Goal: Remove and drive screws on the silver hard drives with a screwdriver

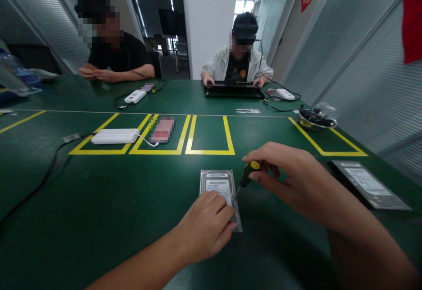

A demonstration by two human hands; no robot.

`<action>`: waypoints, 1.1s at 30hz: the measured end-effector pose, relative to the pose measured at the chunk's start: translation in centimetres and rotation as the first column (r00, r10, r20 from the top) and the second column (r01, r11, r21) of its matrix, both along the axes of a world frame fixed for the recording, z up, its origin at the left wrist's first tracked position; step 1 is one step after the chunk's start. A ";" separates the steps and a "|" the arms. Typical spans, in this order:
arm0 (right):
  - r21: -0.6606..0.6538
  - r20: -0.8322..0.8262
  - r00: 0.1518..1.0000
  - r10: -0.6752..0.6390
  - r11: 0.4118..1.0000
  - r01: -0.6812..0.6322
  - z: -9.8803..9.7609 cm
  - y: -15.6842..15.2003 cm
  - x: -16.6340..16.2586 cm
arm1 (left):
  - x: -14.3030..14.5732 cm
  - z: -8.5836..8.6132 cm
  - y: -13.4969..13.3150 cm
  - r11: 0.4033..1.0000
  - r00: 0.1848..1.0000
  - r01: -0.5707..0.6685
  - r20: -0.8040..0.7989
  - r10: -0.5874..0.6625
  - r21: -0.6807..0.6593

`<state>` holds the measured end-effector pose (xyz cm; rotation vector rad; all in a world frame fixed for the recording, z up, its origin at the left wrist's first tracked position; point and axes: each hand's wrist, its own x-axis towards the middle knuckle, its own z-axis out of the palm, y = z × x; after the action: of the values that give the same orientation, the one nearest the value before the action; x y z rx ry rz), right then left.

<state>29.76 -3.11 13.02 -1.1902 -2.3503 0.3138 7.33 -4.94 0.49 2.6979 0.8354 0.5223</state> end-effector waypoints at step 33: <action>0.062 0.042 0.999 -0.016 0.998 0.013 -0.1 -0.1 -0.9 | 0.1 0.0 0.1 1.000 1.000 -0.008 0.001 0.008 -0.004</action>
<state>28.90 -3.20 12.89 -1.1949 -2.3683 0.2111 7.42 -4.89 0.54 2.6915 0.8465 0.5233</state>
